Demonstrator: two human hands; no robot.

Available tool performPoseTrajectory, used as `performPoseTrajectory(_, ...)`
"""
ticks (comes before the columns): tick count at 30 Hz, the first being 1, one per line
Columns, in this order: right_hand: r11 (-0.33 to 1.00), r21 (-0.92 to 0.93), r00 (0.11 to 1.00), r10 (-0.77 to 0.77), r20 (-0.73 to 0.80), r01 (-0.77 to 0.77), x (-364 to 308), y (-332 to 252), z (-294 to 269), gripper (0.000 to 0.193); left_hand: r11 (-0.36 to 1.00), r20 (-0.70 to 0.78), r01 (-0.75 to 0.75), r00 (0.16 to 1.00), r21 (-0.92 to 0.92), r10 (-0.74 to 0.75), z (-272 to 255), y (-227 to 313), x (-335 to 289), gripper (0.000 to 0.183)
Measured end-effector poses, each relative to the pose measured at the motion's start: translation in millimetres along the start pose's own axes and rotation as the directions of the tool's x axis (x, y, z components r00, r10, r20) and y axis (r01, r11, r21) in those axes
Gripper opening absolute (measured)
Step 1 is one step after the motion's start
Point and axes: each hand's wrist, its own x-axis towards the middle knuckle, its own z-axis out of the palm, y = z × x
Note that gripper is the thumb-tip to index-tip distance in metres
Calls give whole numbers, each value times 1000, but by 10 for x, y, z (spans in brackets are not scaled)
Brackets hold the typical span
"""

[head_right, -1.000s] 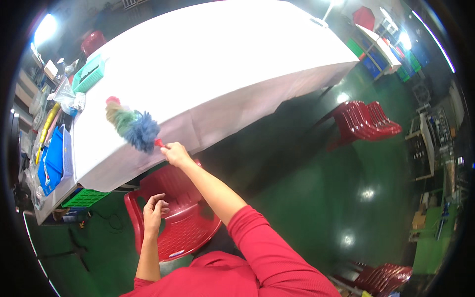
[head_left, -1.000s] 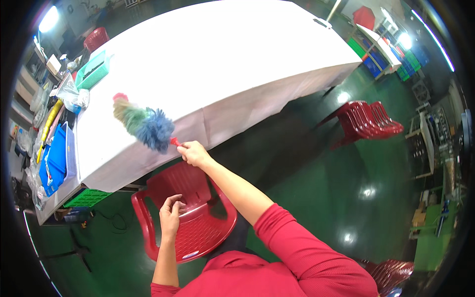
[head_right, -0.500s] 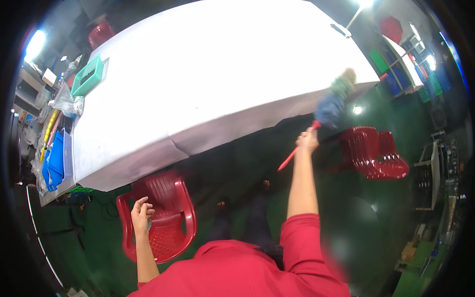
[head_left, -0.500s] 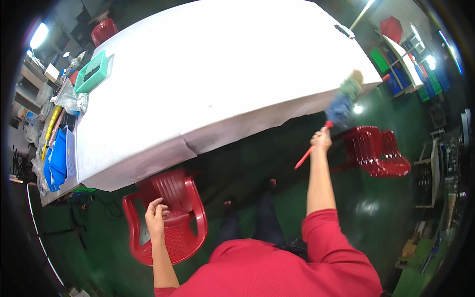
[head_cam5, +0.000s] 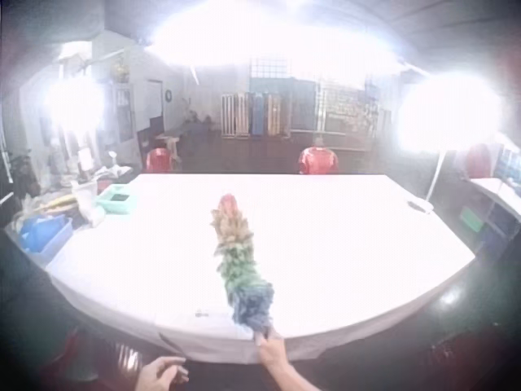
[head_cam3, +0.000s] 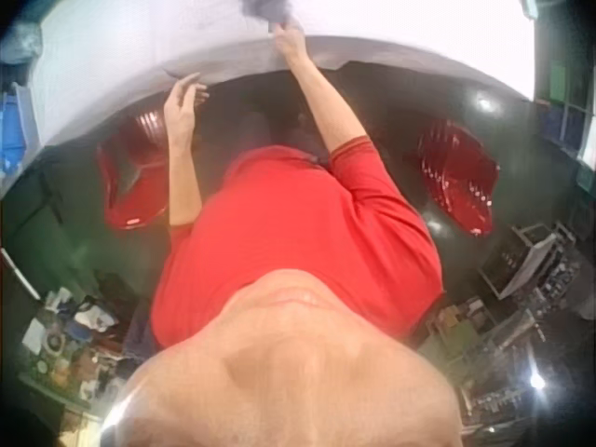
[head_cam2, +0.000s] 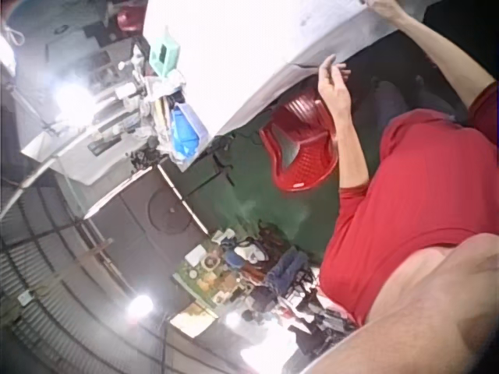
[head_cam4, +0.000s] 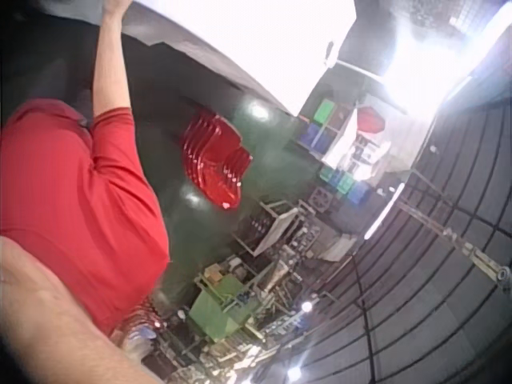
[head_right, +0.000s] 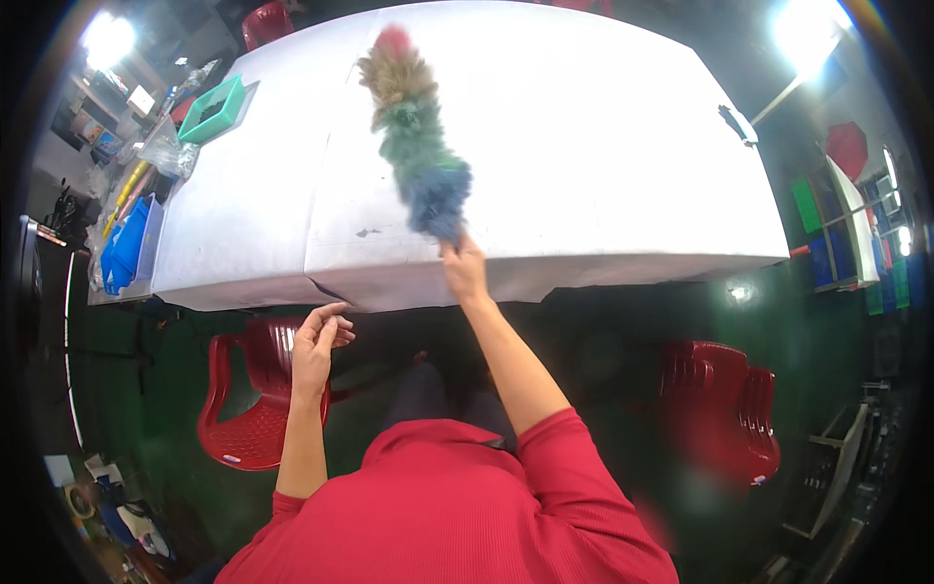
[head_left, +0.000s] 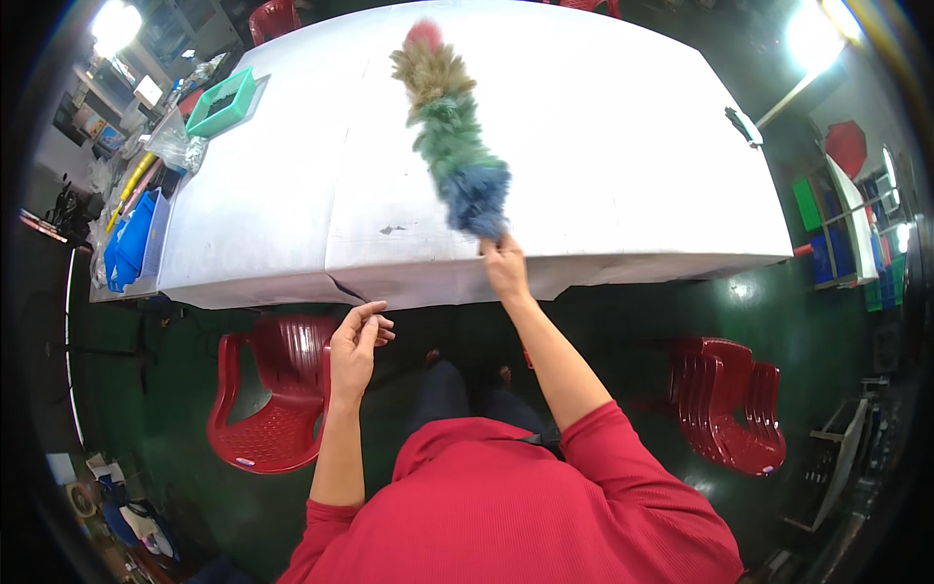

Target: The person unplugged a fan, moved several containers and objects, and then used a duster and a cloth to wipe down a long table surface.

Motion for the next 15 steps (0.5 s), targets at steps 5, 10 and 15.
performPoseTrajectory(5,914,-405,793,260,551,-18,37,492,563,40,998,-48,-63,997,6,63,315,289,395,21)
performPoseTrajectory(10,910,7,880,400,257,-415,645,1340,-251,35,994,14,-68,998,85,67,505,313,1114,22)
performPoseTrajectory(15,702,568,298,704,-645,-430,1215,1492,-3003,20,977,-238,119,968,175,-76,-269,-88,1770,22)
